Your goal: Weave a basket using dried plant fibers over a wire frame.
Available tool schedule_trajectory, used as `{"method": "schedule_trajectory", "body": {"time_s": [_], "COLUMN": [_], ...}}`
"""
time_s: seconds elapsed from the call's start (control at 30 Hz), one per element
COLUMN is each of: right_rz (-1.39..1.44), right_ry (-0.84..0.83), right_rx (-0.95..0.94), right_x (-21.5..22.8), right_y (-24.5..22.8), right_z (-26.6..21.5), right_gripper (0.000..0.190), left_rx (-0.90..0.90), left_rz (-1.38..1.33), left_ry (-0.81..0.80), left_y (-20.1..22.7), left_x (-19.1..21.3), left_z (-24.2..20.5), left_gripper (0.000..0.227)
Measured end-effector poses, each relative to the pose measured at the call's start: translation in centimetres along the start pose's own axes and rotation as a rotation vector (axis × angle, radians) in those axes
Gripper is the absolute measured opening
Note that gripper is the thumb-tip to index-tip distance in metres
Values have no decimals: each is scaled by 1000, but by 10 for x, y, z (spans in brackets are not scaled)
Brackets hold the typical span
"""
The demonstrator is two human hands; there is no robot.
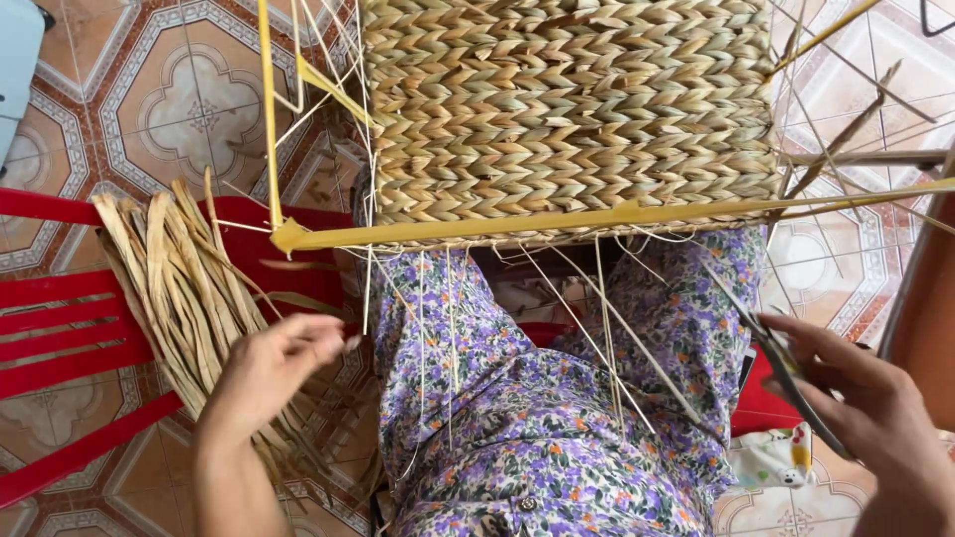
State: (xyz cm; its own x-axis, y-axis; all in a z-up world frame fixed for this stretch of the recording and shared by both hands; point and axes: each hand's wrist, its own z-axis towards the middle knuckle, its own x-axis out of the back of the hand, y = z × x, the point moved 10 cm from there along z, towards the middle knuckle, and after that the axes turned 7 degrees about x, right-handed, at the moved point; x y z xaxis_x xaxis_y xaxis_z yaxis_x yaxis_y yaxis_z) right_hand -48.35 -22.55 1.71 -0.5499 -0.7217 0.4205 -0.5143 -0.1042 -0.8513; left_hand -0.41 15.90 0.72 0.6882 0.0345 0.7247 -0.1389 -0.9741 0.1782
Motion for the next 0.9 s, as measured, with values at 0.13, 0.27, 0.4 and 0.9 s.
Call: {"method": "schedule_trajectory", "body": {"time_s": [0.13,0.27,0.4,0.9], "right_rz": [-28,-76,-412,-224], "right_ry": [78,51,-163,-260], "right_rx": [-13,0,46,8], "right_x": [-18,-30,-51,-18], "right_y": [-27,-24,-52,-10], "right_z": [38,62,61,50], "right_gripper": [60,63,59,64], "left_rx": [-934,-1079,-1166,-1288], "left_rz": [-419,-392,-430,-6], "left_ry": [-327,7,288,-119], "left_y": [109,199,260,365], "left_x": [-6,7,11,-107], "left_z": [-83,-103,-107,-4], "left_gripper": [23,23,40,14]}}
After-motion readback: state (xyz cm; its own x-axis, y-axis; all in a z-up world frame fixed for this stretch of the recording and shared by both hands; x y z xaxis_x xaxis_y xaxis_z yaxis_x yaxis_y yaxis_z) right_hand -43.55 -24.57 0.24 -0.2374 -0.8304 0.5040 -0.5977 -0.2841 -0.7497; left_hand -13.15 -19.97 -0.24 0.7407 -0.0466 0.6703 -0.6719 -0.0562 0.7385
